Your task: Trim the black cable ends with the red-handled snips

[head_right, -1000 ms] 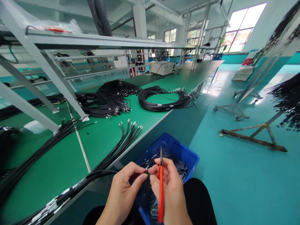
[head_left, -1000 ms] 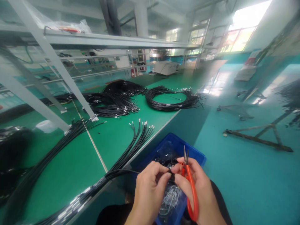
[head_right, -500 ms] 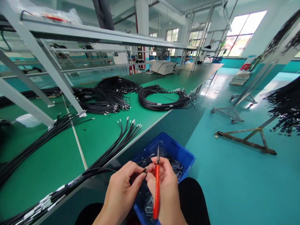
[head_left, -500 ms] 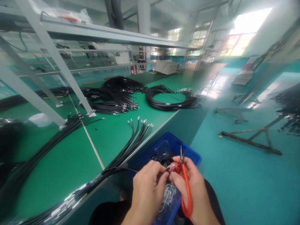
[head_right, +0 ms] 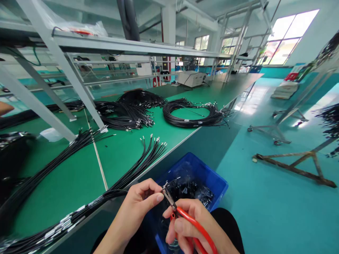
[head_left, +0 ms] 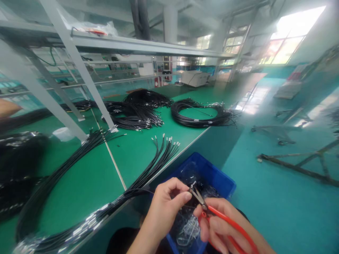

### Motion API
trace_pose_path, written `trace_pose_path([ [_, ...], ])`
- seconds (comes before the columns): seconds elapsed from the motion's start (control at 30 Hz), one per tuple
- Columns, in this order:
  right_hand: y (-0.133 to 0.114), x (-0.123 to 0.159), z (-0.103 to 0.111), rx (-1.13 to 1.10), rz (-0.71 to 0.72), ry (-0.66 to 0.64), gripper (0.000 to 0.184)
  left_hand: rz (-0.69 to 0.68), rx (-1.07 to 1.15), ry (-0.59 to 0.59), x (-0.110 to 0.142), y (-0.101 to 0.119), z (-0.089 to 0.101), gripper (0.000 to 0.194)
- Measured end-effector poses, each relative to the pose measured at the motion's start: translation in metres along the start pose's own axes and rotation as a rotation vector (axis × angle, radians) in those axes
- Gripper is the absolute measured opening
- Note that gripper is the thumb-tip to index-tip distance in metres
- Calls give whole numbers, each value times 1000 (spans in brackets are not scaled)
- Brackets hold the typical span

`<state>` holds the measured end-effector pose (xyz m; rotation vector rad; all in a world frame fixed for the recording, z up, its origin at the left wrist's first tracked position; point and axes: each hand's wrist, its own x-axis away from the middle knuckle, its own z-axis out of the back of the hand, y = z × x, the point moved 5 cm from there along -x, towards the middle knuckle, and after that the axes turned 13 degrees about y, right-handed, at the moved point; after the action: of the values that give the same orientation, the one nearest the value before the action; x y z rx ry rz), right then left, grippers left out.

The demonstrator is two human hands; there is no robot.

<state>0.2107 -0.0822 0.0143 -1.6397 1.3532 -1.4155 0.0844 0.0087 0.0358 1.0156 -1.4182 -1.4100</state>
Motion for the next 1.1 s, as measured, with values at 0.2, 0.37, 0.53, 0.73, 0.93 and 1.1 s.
trace_pose_path([
  [0.2,9,-7,2,-34,-16,-65,22,4,47,-26,1,-1,-2,13],
  [0.37,1,-11,-4,-34,-34,-10,29,-18,20,-8,-1,-3,1,12],
  [0.53,5,-16,-7,232,-100,20,21,-38,-28,-6,-5,-6,3,11],
  [0.73,-6,-14,17,133,232,343,27,-233,-545,-116,6,-24,-19,6],
  [0.93,-2,-17,21,115,263,469,31,-286,-1072,313,-26,-24,36,17],
  [1.1,2,-22,11,73,249,427,31,-273,-1121,452,-45,-26,76,14],
])
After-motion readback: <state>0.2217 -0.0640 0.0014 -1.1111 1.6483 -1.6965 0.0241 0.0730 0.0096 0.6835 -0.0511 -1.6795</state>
